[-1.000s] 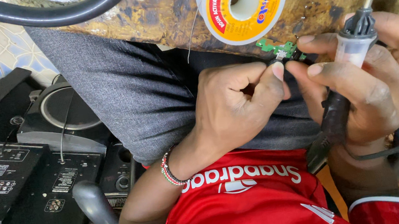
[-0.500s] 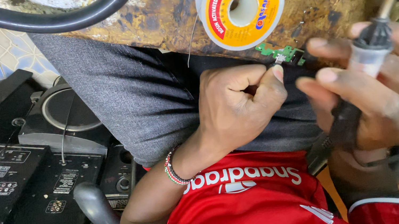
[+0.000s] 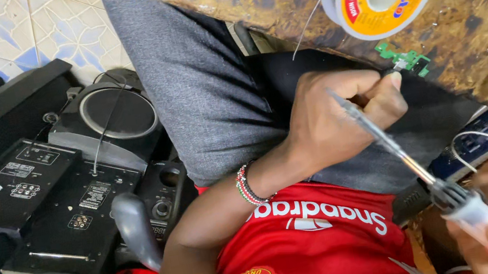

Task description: The person sits cross-legged and uses a soldering iron and solder wire to work on a small green circuit board held in their lap. They apply solder to various points on the board, occasionally adjusting the component's position.

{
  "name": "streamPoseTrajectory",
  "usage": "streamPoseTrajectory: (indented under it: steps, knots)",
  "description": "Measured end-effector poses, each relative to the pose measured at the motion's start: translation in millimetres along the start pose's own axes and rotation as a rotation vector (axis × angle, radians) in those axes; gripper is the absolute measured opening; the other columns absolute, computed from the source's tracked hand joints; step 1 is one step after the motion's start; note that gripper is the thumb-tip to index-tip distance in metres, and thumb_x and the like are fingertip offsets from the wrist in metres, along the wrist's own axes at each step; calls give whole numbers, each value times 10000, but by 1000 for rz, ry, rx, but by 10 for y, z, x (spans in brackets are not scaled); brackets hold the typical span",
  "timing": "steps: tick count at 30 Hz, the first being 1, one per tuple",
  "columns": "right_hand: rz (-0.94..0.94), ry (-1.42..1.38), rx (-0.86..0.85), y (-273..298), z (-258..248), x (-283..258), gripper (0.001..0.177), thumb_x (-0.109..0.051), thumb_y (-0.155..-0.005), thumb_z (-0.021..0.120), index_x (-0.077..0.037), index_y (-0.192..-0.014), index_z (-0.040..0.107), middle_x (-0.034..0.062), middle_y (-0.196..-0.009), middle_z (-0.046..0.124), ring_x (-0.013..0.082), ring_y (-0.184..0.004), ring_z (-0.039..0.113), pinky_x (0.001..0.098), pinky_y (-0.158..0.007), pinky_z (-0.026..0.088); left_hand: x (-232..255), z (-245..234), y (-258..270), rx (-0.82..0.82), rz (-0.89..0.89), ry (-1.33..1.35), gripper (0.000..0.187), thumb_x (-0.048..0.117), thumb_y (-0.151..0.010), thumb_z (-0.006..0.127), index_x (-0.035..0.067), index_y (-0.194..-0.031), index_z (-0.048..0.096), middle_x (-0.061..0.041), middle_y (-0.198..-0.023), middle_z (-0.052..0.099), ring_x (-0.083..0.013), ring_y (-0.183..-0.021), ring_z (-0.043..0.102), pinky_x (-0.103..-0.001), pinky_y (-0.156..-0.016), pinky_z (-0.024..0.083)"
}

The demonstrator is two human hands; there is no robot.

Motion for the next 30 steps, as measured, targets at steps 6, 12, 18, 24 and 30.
streamPoseTrajectory:
  steps: [6,12,18,24,30]
  knots:
    - [491,73,413,-922,-23,-56,252,-274,-963,511,-57,-1082,463,-10,-937,716,165,-862,645,393,-1010,578,14,-27,20,25,4,14,441,266,-892,513,96,-587,243,-26,-577,197,-109,-558,204,-389,-479,181]
    - [409,77,596,-1109,81,6,205,-270,-1023,506,-106,-1117,427,3,-821,640,205,-788,564,430,-945,566,-17,-23,24,-2,-14,39,434,330,-892,480,114,-598,244,9,-594,193,-112,-559,208,-387,-496,174]
    - [410,80,560,-1045,68,66,223,-283,-981,531,-112,-1058,410,14,-809,652,204,-774,569,462,-958,574,-45,-2,29,6,13,-14,437,315,-897,486,100,-574,285,-21,-560,226,-140,-540,224,-415,-491,195]
    - [456,91,653,-1104,137,30,203,-271,-995,536,-116,-1044,415,60,-810,550,282,-821,587,459,-958,557,-41,-3,27,-2,-9,-9,430,306,-888,498,108,-590,259,-12,-603,197,-137,-566,205,-412,-499,172]
    - [478,77,586,-1090,108,37,233,-283,-972,558,-109,-1046,422,88,-839,579,283,-843,601,441,-965,558,-49,2,28,-28,-17,5,435,321,-899,488,115,-590,262,-2,-602,197,-132,-565,205,-407,-500,168]
Point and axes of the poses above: each hand's wrist, its own y-axis away from the middle knuckle, its own z-axis out of the palm, x = y × z, the point moved 3 cm from there along -y, towards the middle knuckle
